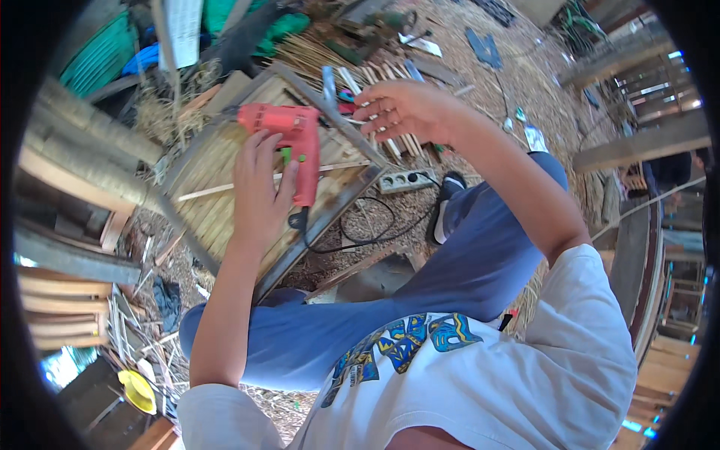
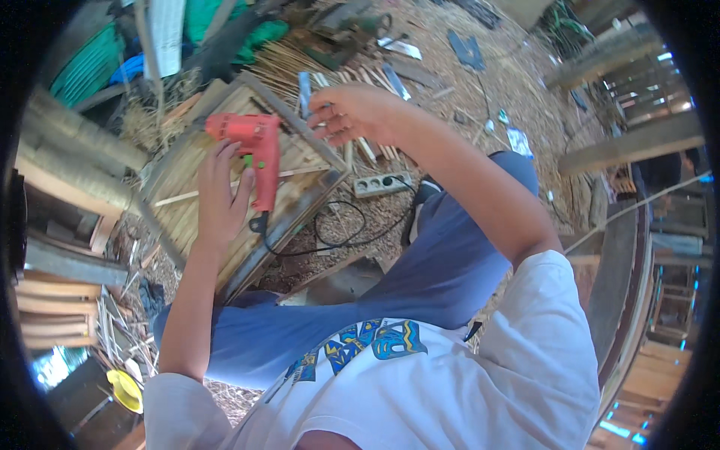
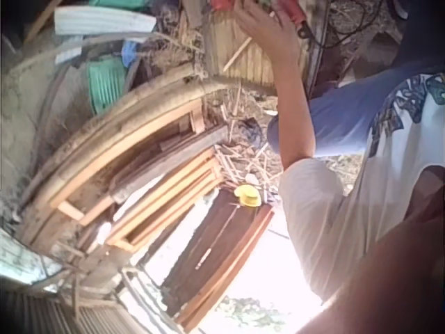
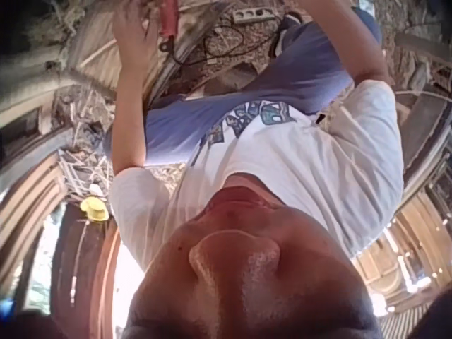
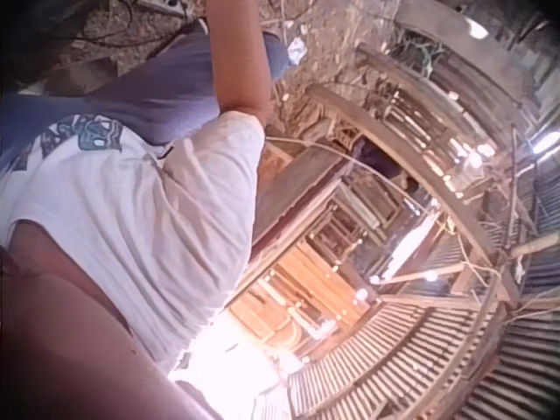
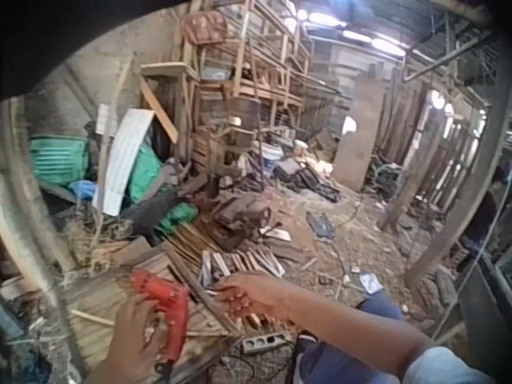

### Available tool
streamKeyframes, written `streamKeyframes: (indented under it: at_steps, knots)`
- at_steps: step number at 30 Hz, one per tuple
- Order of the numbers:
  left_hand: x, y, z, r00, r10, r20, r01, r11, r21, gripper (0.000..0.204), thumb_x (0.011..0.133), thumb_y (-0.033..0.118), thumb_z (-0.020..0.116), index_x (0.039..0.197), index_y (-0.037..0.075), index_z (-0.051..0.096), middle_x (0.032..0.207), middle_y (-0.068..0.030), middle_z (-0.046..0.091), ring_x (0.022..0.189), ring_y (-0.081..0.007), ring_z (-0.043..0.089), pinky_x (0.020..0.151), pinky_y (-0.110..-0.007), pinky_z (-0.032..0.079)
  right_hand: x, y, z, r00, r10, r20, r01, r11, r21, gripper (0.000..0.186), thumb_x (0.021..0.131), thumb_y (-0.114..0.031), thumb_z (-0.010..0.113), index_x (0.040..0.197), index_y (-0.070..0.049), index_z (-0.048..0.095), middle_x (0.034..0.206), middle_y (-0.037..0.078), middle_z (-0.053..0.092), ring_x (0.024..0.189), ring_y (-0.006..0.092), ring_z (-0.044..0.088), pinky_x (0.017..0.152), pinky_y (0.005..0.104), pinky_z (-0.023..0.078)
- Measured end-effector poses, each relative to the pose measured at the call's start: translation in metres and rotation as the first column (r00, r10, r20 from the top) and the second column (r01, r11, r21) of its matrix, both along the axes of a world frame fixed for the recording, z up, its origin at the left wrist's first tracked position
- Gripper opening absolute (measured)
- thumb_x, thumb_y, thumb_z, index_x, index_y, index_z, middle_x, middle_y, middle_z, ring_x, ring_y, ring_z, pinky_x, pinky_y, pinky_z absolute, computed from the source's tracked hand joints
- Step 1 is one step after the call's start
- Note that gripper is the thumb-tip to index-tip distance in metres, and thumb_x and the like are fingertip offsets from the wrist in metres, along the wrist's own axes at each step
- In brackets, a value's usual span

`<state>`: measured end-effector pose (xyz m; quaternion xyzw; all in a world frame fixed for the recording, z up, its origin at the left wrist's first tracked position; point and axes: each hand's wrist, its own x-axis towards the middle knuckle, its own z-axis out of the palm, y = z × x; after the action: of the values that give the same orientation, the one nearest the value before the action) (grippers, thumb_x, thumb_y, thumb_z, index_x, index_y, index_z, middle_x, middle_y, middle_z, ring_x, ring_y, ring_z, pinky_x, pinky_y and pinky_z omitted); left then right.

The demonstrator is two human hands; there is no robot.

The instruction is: The person holds a wooden strip against a partially assembled wooden frame and uses a power drill to drive several screws through the strip and into the frame.

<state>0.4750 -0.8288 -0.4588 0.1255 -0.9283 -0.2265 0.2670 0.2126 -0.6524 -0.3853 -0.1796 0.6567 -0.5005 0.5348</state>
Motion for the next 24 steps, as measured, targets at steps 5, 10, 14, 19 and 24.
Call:
streamKeyframes:
  at_steps: [5,10,14,19,24]
  knots:
    - [-0.02,0.015,-0.005,0.989,-0.066,0.129,0.072,0.996,-0.043,0.058,0.106,0.026,0.064,0.158,0.003,0.051,0.168,-0.0224,0.043,0.153,-0.0468,0.042,0.126,-0.055,0.032,-0.042,0.036,-0.014,0.913,-0.041,-0.405,0.046,0.999,0.001,0.044,0.104,-0.044,0.07,0.129,-0.008,0.074,0.119,0.007,0.076,0.105,0.0209,0.072,0.092,0.0389,0.058]
    - [-0.035,0.009,-0.005,0.965,-0.109,0.239,0.115,0.993,-0.01,0.06,0.108,0.031,0.059,0.161,0.005,0.049,0.172,-0.0227,0.039,0.158,-0.0472,0.036,0.129,-0.058,0.025,-0.083,0.029,-0.031,0.391,0.072,-0.918,0.081,0.99,0.112,0.041,0.1,-0.039,0.07,0.119,-0.004,0.076,0.107,0.014,0.078,0.096,0.0309,0.076,0.083,0.0438,0.06]
    - [-0.03,-0.003,-0.006,0.936,-0.107,0.334,0.117,0.993,-0.009,0.062,0.112,0.042,0.05,0.163,0.007,0.049,0.174,-0.0221,0.038,0.163,-0.0455,0.031,0.131,-0.061,0.017,-0.119,0.016,-0.038,0.277,0.019,-0.961,0.128,0.99,0.057,0.039,0.096,-0.039,0.072,0.113,-0.004,0.078,0.1,0.017,0.08,0.095,0.0393,0.077,0.085,0.0481,0.061]
    - [-0.001,-0.008,-0.009,0.923,-0.111,0.37,0.099,0.994,0.052,0.065,0.114,0.052,0.041,0.16,0.008,0.054,0.171,-0.0221,0.045,0.164,-0.0443,0.032,0.132,-0.064,0.01,-0.147,0.007,-0.048,0.366,0.092,-0.926,0.293,0.933,0.208,0.034,0.097,-0.035,0.072,0.107,-0.003,0.077,0.097,0.02,0.079,0.092,0.041,0.076,0.083,0.0504,0.06]
    - [0.011,-0.013,-0.008,0.938,-0.128,0.321,0.145,0.989,-0.03,0.071,0.116,0.057,0.032,0.16,0.005,0.05,0.171,-0.0251,0.043,0.164,-0.0461,0.031,0.131,-0.066,0.012,-0.155,0.034,-0.092,0.374,0.072,-0.925,0.238,0.956,0.171,0.027,0.097,-0.026,0.072,0.112,-0.004,0.077,0.097,0.022,0.078,0.092,0.0417,0.076,0.082,0.0502,0.06]
